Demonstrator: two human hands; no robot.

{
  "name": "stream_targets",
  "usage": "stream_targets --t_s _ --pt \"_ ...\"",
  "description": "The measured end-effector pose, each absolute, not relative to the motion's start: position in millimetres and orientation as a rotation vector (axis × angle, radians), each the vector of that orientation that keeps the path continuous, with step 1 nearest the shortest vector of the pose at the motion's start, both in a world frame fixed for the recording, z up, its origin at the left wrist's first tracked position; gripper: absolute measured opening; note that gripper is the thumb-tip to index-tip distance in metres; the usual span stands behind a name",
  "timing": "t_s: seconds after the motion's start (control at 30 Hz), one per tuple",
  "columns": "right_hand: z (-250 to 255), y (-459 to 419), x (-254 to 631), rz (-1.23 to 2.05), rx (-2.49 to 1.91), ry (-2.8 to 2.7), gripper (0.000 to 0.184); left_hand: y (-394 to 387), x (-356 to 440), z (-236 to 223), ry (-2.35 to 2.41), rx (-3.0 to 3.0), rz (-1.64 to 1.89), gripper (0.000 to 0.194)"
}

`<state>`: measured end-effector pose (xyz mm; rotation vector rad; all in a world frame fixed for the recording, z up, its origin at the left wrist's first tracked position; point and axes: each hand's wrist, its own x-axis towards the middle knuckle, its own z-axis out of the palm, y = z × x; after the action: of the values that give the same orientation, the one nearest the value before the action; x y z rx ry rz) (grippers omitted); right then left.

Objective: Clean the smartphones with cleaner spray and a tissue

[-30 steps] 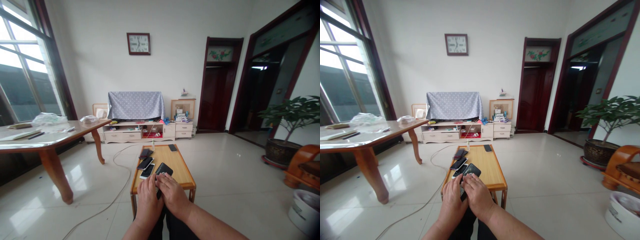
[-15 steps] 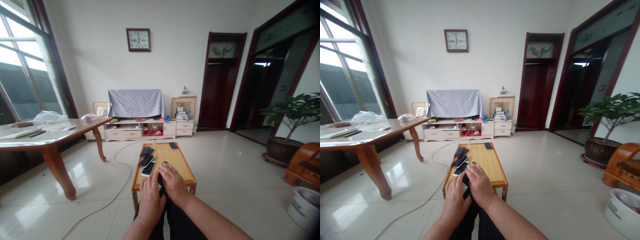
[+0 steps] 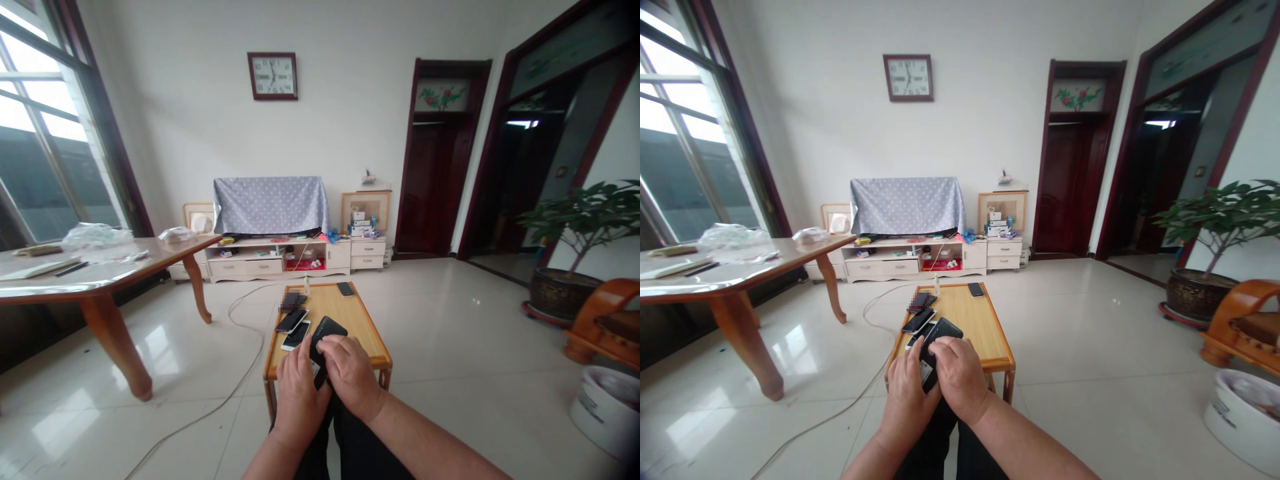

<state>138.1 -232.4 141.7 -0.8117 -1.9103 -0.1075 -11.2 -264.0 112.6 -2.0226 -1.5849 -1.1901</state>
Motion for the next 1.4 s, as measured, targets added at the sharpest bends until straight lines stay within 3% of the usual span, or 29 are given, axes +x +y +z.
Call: stream_targets --t_s 0.47,0.7,0.87,1.4 --pt "136 -236 136 0.006 -1.01 -2.032 0.016 -267 -5 112 -1.545 -2.031 -1.137 0.076" --pt "157 -205 151 0.093 -1.193 -1.814 0.011 -270 3 113 -1.519 -2.081 -1.072 0.075" --pt "149 -224 141 0.046 -1.148 -1.999 0.015 -269 3 112 -1.499 -2.058 -1.085 0.071" --pt "173 -195 143 -0.024 -1.324 -1.751 0.016 -268 -2 113 -1.515 -2.067 -1.084 0.08"
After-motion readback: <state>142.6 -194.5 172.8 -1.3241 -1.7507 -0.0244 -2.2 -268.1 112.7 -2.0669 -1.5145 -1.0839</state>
